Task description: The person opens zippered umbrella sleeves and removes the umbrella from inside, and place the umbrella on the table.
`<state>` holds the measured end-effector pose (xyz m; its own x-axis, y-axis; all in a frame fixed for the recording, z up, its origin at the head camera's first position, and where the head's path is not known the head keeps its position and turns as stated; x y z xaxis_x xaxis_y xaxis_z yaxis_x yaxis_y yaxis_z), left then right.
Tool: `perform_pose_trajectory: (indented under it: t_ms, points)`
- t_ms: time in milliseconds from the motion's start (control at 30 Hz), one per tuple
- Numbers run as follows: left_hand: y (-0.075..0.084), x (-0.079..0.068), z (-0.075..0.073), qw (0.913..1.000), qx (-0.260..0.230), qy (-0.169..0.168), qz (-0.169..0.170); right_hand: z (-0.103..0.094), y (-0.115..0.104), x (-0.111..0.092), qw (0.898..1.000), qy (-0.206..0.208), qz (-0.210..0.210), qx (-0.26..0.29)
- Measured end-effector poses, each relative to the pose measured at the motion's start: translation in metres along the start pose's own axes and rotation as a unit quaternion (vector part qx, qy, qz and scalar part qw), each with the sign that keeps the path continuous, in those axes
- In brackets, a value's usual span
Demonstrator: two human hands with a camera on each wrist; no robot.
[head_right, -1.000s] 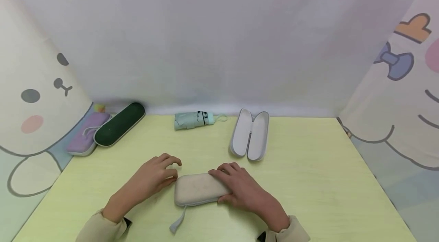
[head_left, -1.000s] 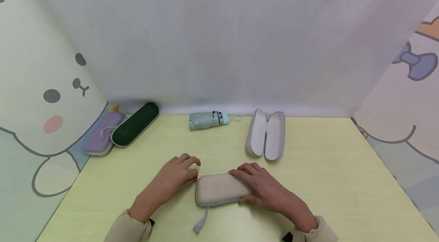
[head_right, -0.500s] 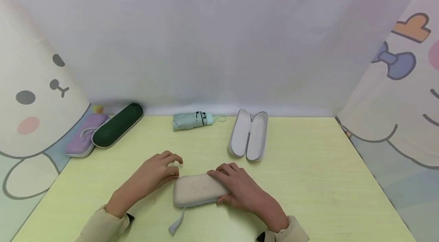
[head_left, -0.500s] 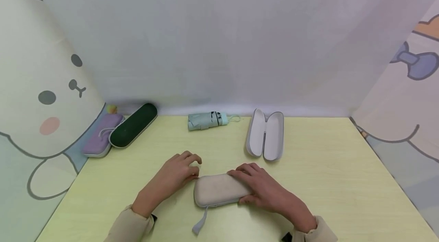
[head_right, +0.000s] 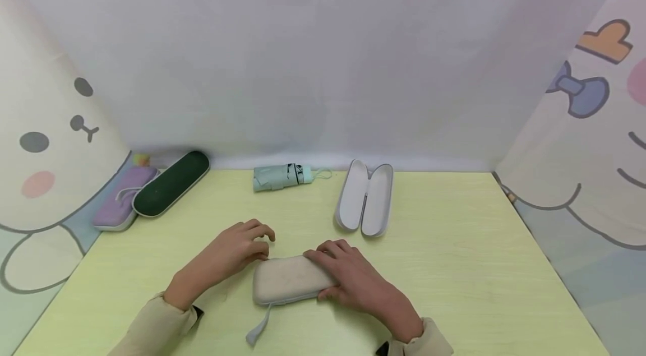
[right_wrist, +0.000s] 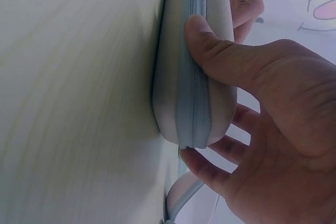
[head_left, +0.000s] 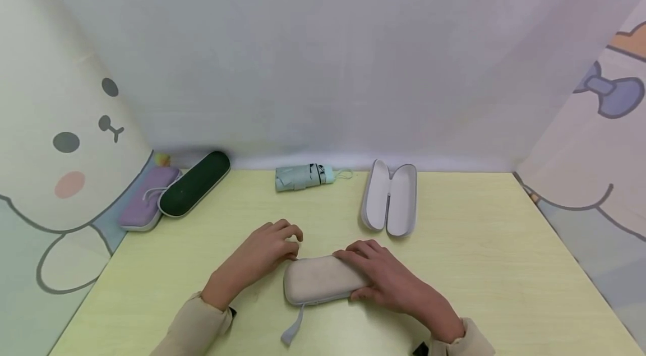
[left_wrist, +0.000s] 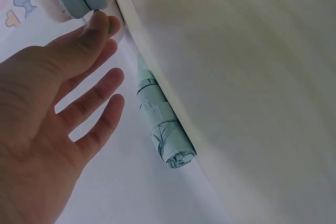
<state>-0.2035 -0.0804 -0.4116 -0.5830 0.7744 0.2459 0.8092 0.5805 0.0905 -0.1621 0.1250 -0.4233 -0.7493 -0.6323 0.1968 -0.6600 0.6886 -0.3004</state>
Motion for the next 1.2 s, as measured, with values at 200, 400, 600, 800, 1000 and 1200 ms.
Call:
perform_pose_trajectory:
  t_ms: [200,400,600,800,1000,1200]
  points:
    - [0.004,0.005,0.002,1.0000,0.001,-0.005,0.007,-0.001,0.000,0.000,1.000,-0.004,-0.002,-0.002]
    - [0.009,0.003,0.004,0.9995,0.018,-0.023,0.011,-0.002,0.002,0.003,1.000,-0.024,0.004,0.019]
    - [0.017,-0.006,0.004,0.9992,0.003,-0.039,0.007,-0.004,0.002,0.005,0.999,-0.033,0.000,0.031]
    - [0.025,-0.016,0.001,0.9988,-0.020,-0.045,-0.001,-0.008,0.002,0.005,1.000,-0.014,0.009,0.022]
    - [0.042,-0.021,-0.002,0.9982,-0.036,-0.040,0.025,-0.010,0.004,0.005,0.999,0.011,0.030,0.020]
    - [0.057,-0.025,0.002,0.9965,-0.049,-0.059,0.033,-0.007,0.000,0.007,0.999,0.028,0.036,0.016]
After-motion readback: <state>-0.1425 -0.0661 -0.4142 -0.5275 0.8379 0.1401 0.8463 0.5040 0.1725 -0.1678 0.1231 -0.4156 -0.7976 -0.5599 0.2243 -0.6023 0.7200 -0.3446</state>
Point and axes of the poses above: each hand's wrist, its own x-axis towards the middle knuckle, its own z-axis out of the palm, y = z × x, the point moved 7 cm from there along x, towards the middle knuckle, and after that the axes turned 4 degrees about z, right-handed, at the moved point
